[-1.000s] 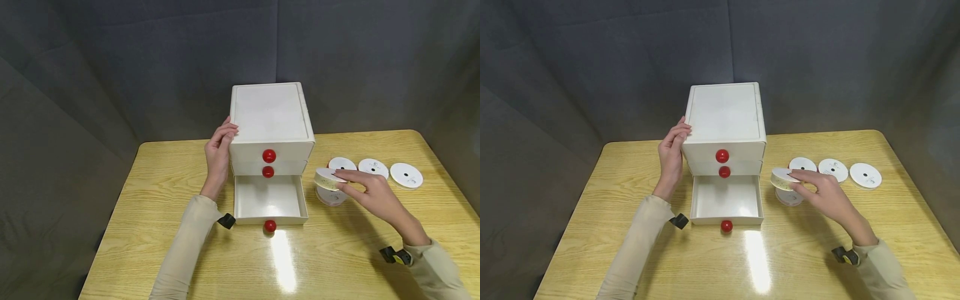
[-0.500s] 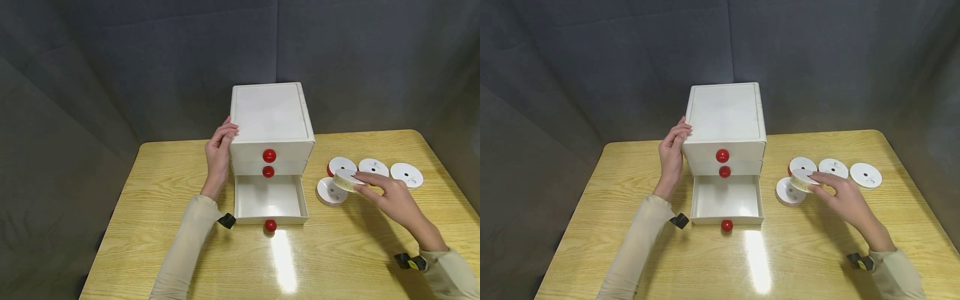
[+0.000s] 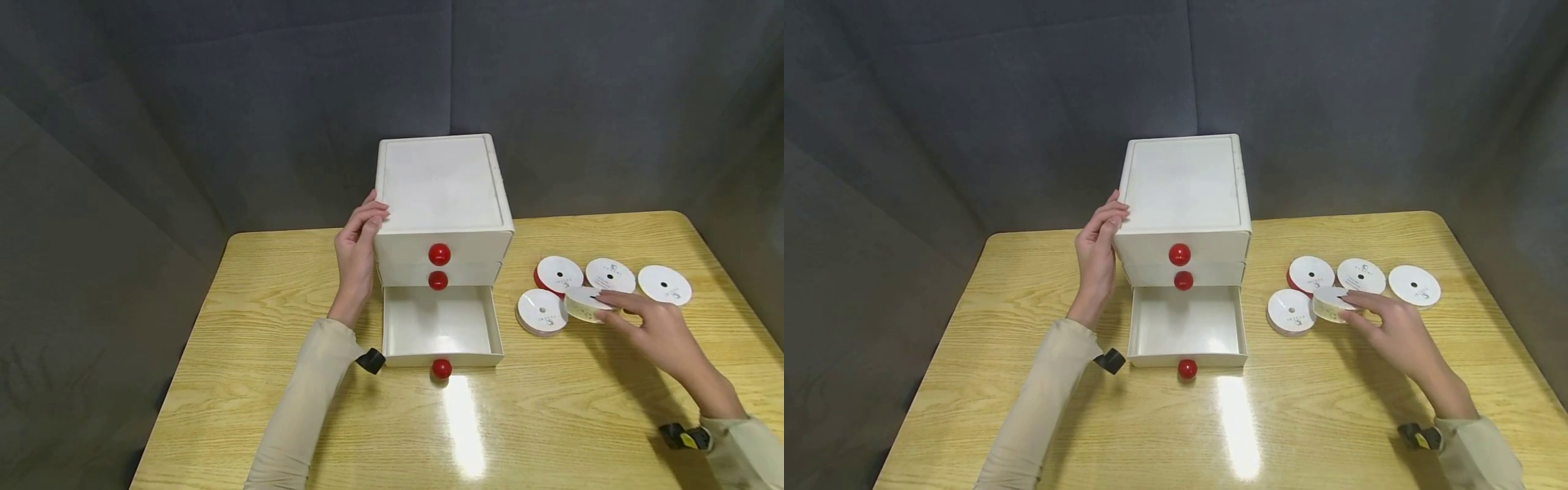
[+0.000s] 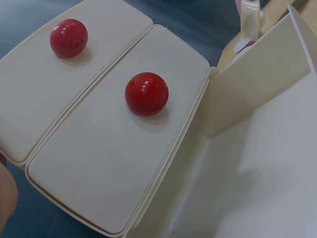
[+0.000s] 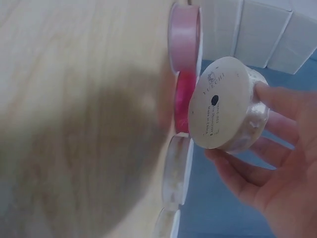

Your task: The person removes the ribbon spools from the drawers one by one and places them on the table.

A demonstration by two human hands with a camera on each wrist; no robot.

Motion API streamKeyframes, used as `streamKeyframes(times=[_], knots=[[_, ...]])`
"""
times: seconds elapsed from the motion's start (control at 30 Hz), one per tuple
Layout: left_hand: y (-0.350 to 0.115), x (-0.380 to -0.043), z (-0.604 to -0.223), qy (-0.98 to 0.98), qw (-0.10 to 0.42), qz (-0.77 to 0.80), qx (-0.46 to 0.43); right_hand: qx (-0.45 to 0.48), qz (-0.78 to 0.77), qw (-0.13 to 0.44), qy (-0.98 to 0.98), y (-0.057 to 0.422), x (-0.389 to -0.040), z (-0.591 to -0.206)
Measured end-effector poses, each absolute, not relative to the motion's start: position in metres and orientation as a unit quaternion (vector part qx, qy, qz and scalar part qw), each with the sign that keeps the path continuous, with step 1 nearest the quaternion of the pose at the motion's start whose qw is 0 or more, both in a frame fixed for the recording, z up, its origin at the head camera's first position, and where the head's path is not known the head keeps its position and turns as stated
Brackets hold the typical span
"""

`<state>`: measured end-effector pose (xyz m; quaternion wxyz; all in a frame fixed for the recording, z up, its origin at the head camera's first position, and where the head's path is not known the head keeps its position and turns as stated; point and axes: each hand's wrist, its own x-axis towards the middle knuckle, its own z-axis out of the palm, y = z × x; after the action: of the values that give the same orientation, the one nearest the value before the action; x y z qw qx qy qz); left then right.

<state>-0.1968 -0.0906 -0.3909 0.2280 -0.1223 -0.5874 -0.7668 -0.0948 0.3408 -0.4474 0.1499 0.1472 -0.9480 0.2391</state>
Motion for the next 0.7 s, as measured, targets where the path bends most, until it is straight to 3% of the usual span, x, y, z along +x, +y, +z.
streamKeyframes(times=[0.7], knots=[[-0.091,-0.198,-0.393,-0.576,0.235,-0.771,-0.134,0.172,0.212,0.164,-0.948,0.359,-0.096,-0.467]])
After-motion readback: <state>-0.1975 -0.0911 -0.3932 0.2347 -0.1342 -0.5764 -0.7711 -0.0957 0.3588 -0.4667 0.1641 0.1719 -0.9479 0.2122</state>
